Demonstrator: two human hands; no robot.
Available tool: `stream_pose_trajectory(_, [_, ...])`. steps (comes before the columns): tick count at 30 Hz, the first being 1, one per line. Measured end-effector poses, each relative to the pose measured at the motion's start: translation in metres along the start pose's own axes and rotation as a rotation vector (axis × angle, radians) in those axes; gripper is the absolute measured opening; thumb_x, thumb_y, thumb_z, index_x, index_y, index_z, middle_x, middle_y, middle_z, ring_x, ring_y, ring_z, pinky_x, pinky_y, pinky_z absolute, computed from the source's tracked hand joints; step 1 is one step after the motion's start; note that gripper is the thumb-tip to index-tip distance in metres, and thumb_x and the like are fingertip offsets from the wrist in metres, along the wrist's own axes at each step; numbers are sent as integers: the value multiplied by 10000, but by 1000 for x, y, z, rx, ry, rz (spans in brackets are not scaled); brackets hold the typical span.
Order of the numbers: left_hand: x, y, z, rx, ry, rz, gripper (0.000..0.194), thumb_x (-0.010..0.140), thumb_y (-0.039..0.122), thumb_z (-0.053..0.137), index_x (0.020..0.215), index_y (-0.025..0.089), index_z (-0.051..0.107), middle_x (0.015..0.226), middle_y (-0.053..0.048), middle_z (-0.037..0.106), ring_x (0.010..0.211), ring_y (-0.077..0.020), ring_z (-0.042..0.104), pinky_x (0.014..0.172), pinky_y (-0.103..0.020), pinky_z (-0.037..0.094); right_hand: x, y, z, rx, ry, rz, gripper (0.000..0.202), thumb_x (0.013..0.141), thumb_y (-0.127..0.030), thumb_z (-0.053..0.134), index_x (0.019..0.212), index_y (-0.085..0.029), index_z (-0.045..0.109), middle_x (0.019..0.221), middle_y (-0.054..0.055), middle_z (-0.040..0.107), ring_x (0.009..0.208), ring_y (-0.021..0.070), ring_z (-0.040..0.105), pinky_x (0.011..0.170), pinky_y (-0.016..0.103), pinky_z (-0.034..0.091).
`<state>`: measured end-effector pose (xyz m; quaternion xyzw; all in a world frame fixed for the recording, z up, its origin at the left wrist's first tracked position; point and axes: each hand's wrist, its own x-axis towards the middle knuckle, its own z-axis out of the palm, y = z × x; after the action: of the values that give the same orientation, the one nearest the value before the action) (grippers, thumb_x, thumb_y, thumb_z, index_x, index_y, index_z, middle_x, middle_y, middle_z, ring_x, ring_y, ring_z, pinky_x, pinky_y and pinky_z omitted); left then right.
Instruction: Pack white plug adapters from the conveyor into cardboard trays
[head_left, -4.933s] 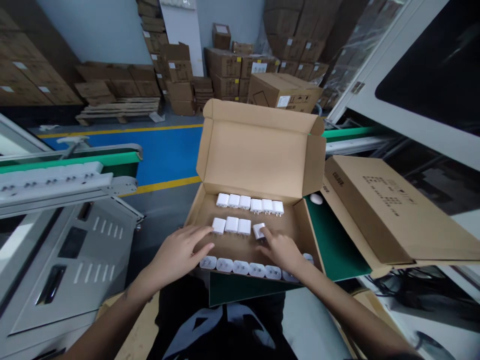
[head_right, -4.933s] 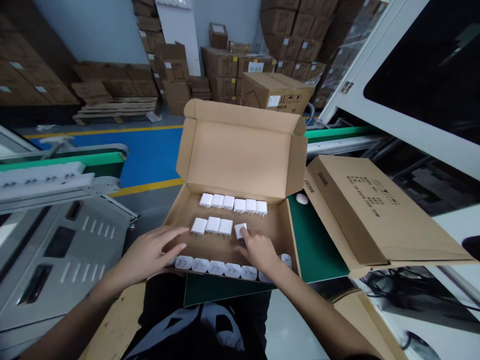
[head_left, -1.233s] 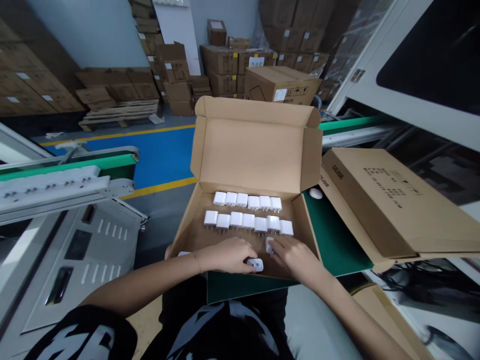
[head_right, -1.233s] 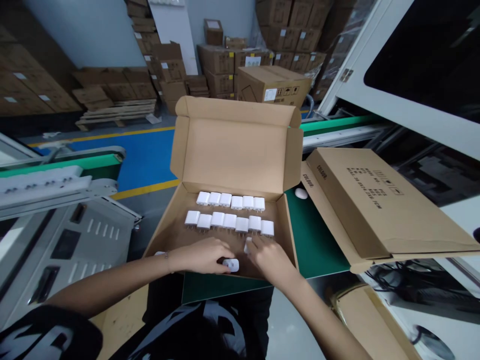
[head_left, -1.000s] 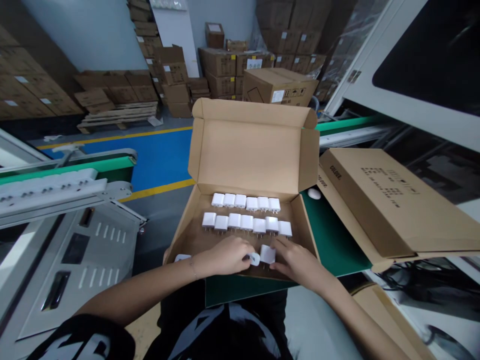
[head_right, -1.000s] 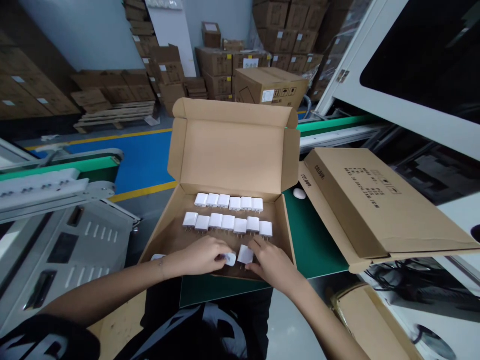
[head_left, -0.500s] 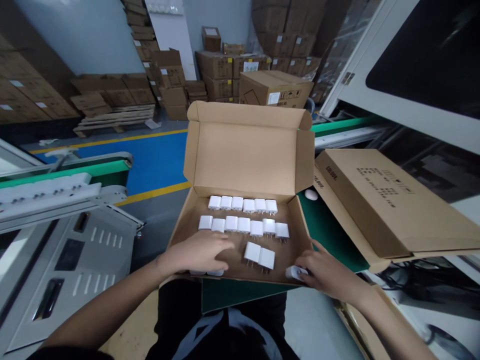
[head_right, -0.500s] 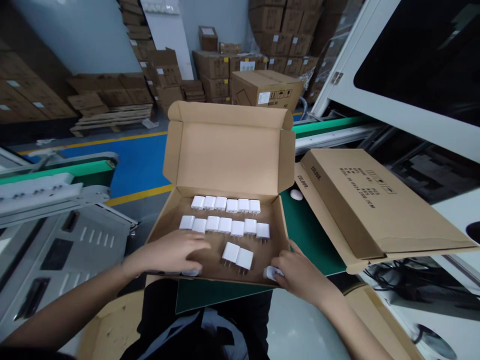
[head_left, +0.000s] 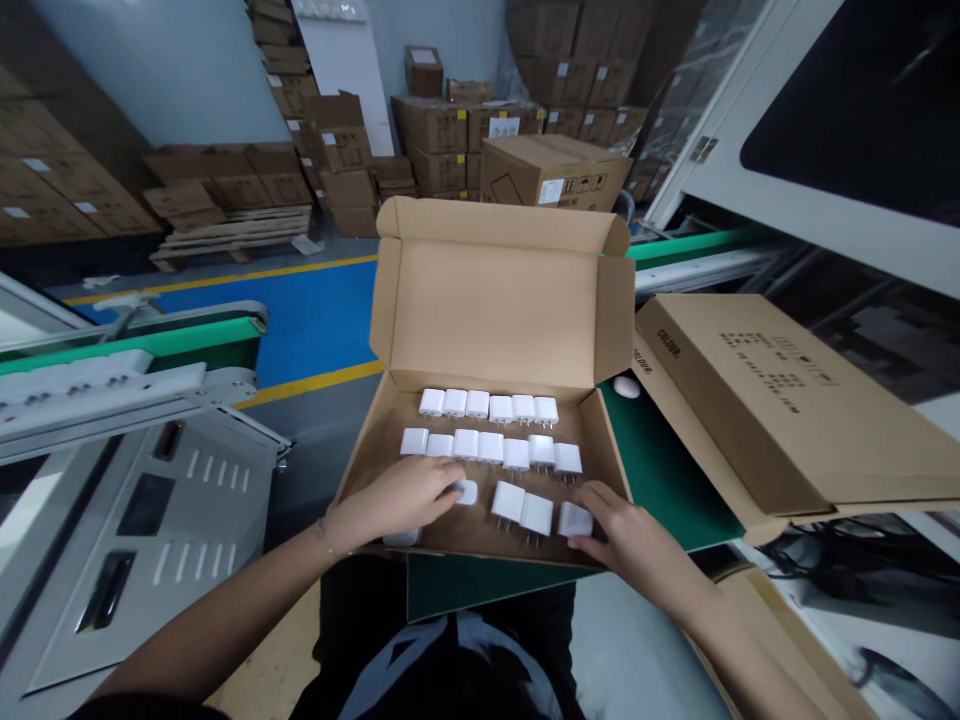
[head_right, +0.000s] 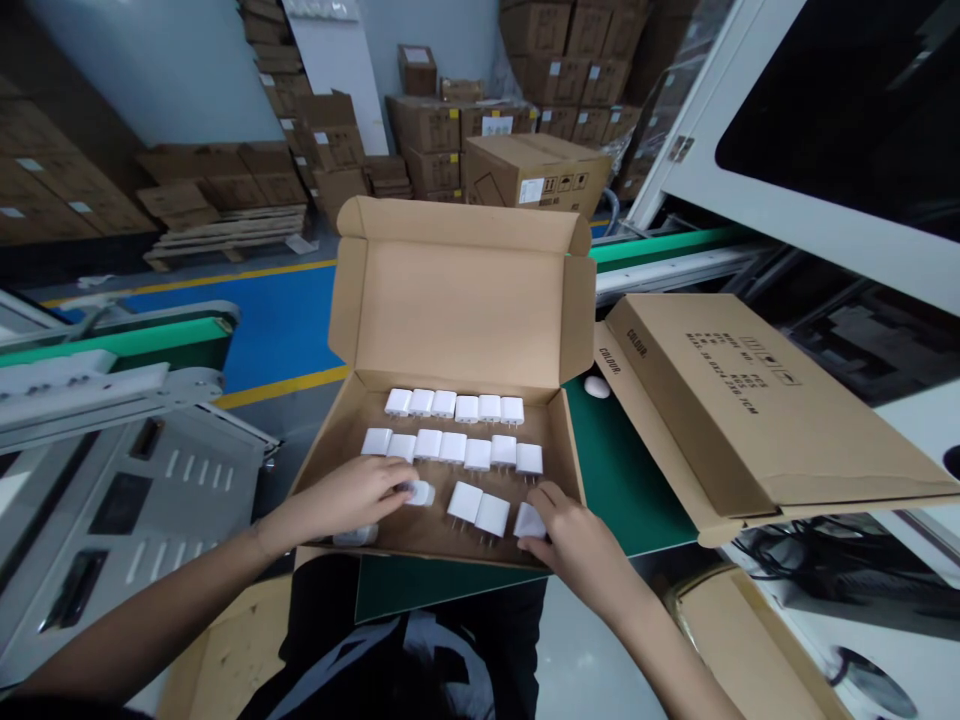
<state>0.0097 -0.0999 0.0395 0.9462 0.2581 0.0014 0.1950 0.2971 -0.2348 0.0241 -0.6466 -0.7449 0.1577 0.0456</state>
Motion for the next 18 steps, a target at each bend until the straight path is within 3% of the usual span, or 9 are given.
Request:
stream_pose_trajectory(2, [5,4,7,141,33,29,145,903,226,419,942,168,546,954,-64,592,749,-172,593,596,-278,442,6,-6,2,-58,-24,48,401,765,-268,676,1122,-175,517,1101,110,573,892,271,642,641,334,501])
stream_pose_trajectory(5, [10,10,17,276,-32,124,141,832,227,540,953,157,516,1061,-91,551,711,-174,586,513,-279,408,16,-18,6,-142,-103,105,305,742,-265,706,988,-154,564,970,91,608,818,288,659,601,333,494])
stream_pose_trajectory(11, [21,13,24,203,-68,187,128,881,222,450,950,172,545,917,-74,570,645,-170,551,504,-295,350,23,-27,10,-186,-77,35,194,765,-237,687,904,-165,572,941,63,604,793,260,655,591,308,482])
stream_pose_trajectory(14, [15,8,11,53,-80,196,187,896,276,439,1002,190,568,941,-62,586,677,-164,562,553,-288,376,20,-22,8,-183,-84,7,196,775,-226,675,936,-168,579,951,62,605,803,253,652,604,314,485])
stream_pose_trajectory(18, [-21,-13,-24,-42,-92,45,201,868,319,504,1017,224,600,1024,-38,610,904,-183,579,723,-275,412,17,-25,-4,-215,-32,47,354,783,-360,677,1068,-181,570,1018,90,611,823,272,648,525,296,447])
